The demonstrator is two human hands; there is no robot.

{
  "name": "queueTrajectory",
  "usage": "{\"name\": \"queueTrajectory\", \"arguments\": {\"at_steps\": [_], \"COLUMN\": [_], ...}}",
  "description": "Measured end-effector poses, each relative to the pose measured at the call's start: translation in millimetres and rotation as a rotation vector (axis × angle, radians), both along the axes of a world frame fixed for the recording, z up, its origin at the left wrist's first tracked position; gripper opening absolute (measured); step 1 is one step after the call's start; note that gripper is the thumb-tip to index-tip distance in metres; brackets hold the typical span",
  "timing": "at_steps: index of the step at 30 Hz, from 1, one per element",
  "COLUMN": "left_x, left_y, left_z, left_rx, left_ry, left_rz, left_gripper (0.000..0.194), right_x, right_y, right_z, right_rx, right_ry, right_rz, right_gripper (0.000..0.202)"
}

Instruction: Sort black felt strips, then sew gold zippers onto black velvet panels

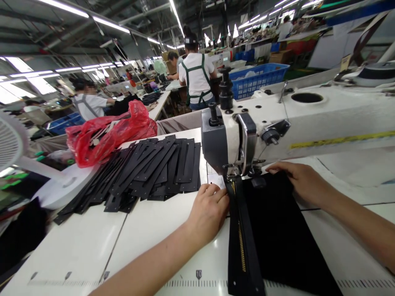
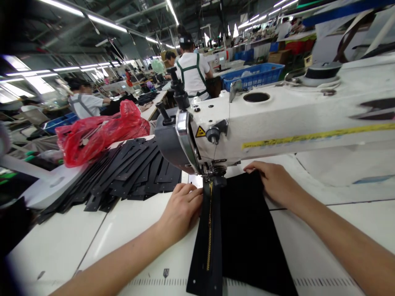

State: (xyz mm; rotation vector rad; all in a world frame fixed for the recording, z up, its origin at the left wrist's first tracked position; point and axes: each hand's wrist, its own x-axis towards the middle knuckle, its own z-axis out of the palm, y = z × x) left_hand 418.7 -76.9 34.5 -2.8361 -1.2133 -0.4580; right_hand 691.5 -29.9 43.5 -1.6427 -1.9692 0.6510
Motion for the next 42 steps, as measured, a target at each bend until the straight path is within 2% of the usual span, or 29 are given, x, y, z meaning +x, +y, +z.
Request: {"name": "queueTrajectory", "arguments": {"at_steps": [4,6,8,11,15,18,21,24,27,29,32,36,42], "left_x": [-0.7,-1.5,-2.2,-2.3,-0.2,1.3,1.9,1.9,0.9,-0.3,-2.2,-4.1,-3.4], "left_y": [-2.2,-2.7,-2.9,-3.1,-3.2,-3.4,-3.3,-2.8,-1.6,-0.3,2.6,6.6,12.1], "left_z": [0.1,0.8,1.4,0.9,-2.0,-4.0,-5.6,-8.3,-12.3,-15.3,-20.2,-24.7,-20.1], "left_rx": [-0.065,-0.086,-0.096,-0.078,-0.036,-0.017,-0.018,-0.016,0.012,0.042,0.067,0.079,0.087], "left_ry": [-0.068,-0.088,-0.099,-0.095,-0.053,-0.073,-0.119,-0.201,-0.318,-0.338,-0.320,-0.342,-0.298], "left_rz": [0.019,0.024,0.029,0.030,0.018,0.028,0.031,0.046,0.098,0.089,0.028,-0.037,-0.149], "left_gripper": [0.011,0.011,0.011,0.009,0.012,0.013,0.014,0.013,0.014,0.021,0.025,0.022,0.020], "right_x": [-1.5,-4.1,-9.1,-16.7,-15.9,-14.0,-26.3,-53.3,-77.9,-85.5,-86.0,-83.4,-84.1], "right_y": [-10.9,-17.9,-24.4,-28.1,-16.3,-7.6,-14.3,-33.5,-49.3,-53.4,-53.1,-51.0,-49.9], "right_z": [10.7,14.2,15.3,10.5,-8.5,-16.0,-6.8,-0.4,-9.6,-18.3,-24.9,-23.7,-21.6], "right_rx": [-0.115,-0.141,-0.097,0.090,0.432,0.484,0.601,0.690,0.650,0.635,0.639,0.621,0.604], "right_ry": [-0.062,-0.091,-0.115,-0.138,-0.322,-0.514,-0.683,-0.544,-0.325,-0.286,-0.289,-0.263,-0.241], "right_rz": [-0.234,-0.222,-0.170,-0.156,-0.084,-0.018,0.005,0.120,0.273,0.317,0.323,0.318,0.352], "right_gripper": [0.056,0.057,0.047,0.033,0.022,0.020,0.018,0.018,0.023,0.029,0.030,0.031,0.031]}}
